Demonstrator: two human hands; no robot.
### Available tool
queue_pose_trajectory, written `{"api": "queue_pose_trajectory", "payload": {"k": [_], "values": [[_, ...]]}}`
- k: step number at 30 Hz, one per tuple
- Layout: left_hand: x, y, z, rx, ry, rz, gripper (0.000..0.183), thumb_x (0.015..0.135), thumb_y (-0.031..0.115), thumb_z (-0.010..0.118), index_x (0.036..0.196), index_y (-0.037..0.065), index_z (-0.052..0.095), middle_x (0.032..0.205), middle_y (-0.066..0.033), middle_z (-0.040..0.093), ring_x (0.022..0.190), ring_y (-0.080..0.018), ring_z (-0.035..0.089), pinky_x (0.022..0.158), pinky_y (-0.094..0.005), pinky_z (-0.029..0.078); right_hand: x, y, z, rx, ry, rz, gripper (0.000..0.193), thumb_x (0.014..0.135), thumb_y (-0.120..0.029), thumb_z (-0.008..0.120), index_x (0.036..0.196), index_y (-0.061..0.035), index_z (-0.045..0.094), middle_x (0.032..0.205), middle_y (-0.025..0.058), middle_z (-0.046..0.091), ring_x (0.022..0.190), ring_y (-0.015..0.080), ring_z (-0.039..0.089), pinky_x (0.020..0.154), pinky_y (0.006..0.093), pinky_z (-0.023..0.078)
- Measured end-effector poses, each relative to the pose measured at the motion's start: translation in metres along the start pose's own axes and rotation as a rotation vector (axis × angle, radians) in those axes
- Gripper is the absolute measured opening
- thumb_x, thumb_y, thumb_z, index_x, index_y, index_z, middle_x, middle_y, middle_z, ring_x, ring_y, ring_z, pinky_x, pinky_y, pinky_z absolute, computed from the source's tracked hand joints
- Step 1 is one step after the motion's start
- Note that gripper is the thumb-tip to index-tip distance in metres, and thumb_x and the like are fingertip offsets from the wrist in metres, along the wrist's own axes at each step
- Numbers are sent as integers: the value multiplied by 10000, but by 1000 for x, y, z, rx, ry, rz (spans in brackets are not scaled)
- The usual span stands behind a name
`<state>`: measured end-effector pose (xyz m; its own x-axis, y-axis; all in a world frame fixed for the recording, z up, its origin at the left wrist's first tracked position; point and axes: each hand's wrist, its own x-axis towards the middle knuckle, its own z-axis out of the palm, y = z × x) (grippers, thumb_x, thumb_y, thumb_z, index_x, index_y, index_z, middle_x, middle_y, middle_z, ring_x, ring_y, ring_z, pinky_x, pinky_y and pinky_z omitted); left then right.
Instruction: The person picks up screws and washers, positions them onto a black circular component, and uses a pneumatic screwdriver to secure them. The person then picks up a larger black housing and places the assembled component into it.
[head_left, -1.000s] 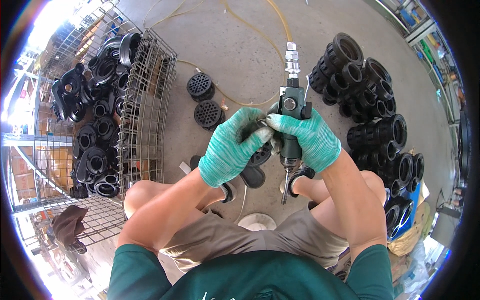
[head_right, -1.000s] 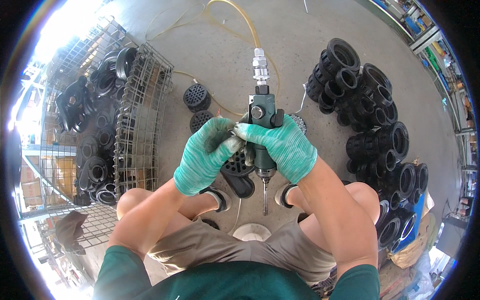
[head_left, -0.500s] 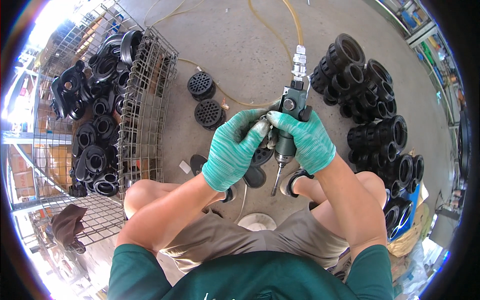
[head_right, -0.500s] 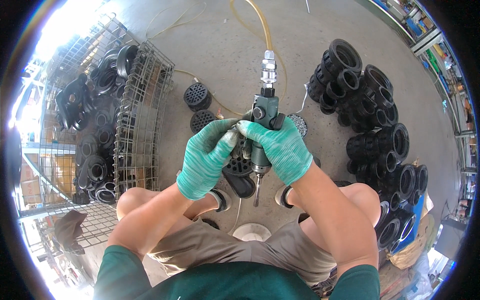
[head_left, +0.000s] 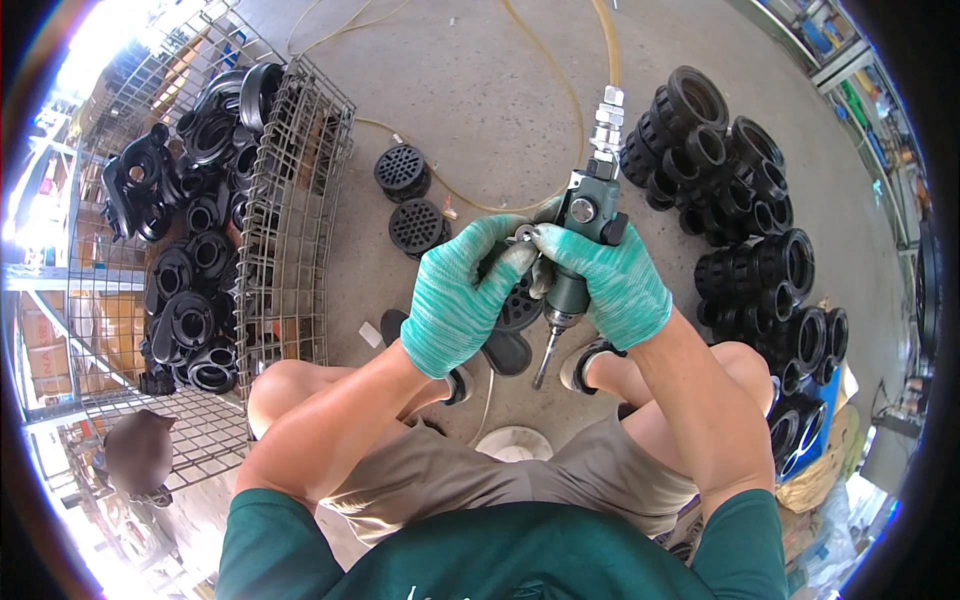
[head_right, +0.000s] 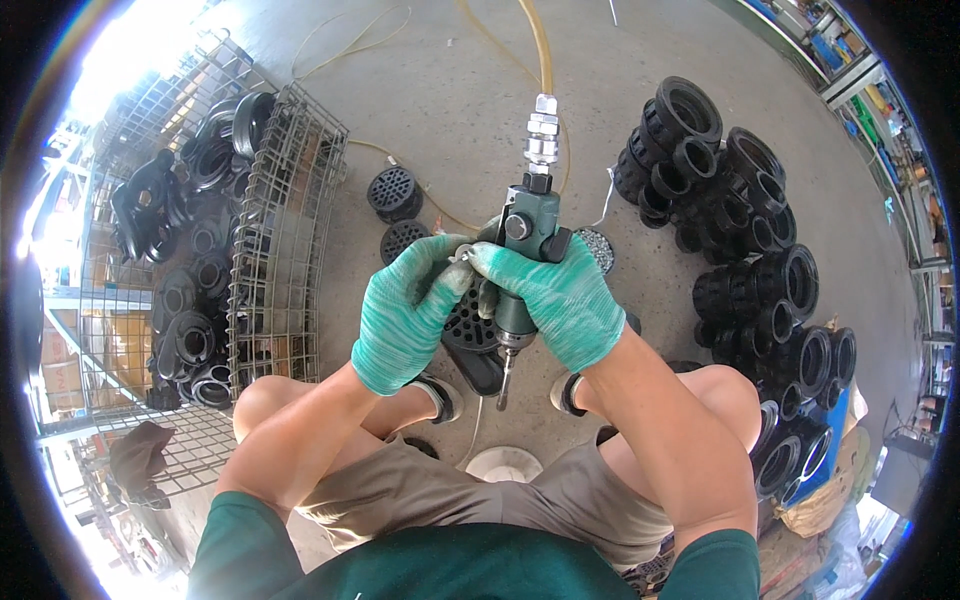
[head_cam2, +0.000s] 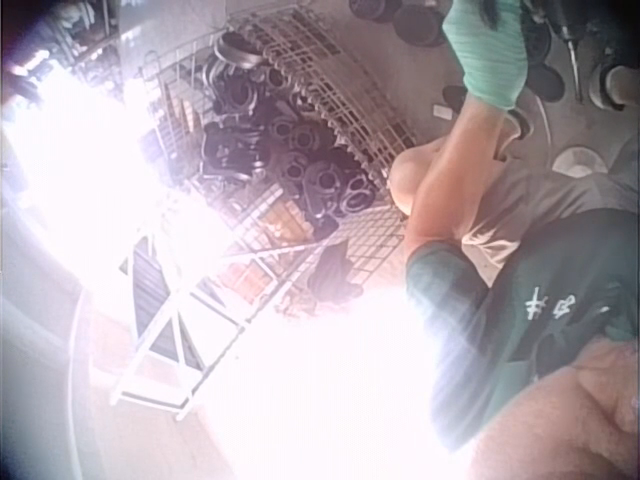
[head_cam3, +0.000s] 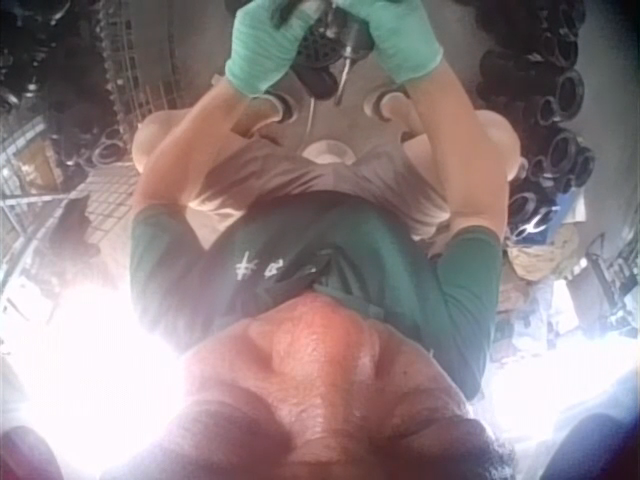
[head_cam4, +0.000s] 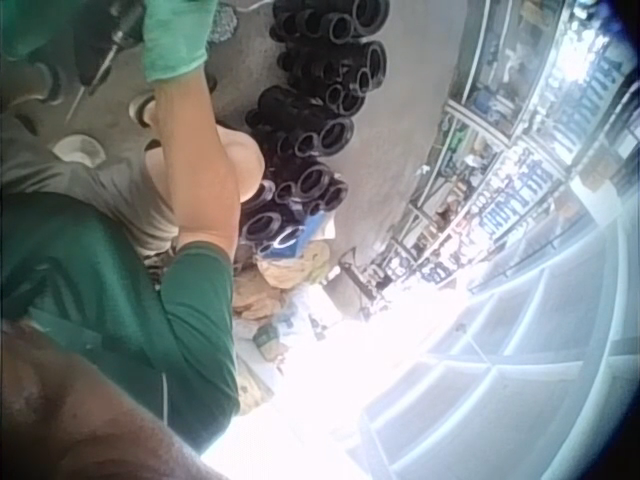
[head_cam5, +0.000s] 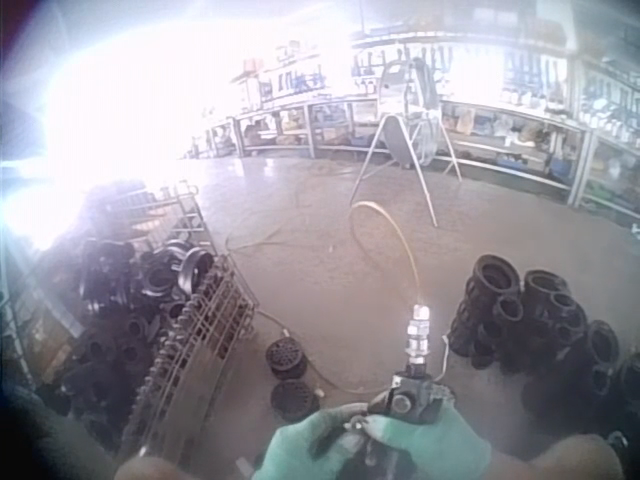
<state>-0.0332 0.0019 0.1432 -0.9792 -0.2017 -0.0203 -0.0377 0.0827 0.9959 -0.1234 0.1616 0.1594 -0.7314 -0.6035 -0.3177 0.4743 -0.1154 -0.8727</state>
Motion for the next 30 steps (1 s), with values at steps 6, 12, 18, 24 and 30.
{"api": "queue_pose_trajectory", "payload": {"k": [6,12,18,24,30], "values": [[0,5,2,199,16,154,264,957,104,666,1183,-28,637,884,-109,717,748,-95,628,720,-277,539,-2,0,1,15,25,23,188,909,-138,729,1041,-19,666,820,63,690,632,144,654,572,279,542],[-1,-1,2,282,-21,152,263,978,69,626,1227,-15,626,941,-85,721,806,-85,611,759,-249,526,-1,2,2,-11,89,53,169,904,-130,734,1013,-19,668,796,60,686,611,147,647,547,285,539],[-1,-10,3,47,30,45,244,953,77,654,1180,-12,645,906,-77,721,811,-86,626,753,-264,531,3,9,-3,-12,78,62,165,893,-126,745,992,-16,675,774,58,681,589,147,643,524,277,529],[-3,-14,-9,64,30,-100,179,953,56,643,1112,-23,663,880,-32,696,803,-59,599,751,-241,520,1,-4,-5,-103,154,70,190,879,-93,696,1034,-28,606,798,67,661,612,166,649,543,300,550],[-7,-27,-24,-122,29,-277,202,941,79,680,1123,-7,669,940,-4,687,844,-58,596,777,-229,502,12,-50,-29,478,329,-329,121,918,-152,647,1001,-84,589,897,76,654,707,185,616,689,363,533]]}}
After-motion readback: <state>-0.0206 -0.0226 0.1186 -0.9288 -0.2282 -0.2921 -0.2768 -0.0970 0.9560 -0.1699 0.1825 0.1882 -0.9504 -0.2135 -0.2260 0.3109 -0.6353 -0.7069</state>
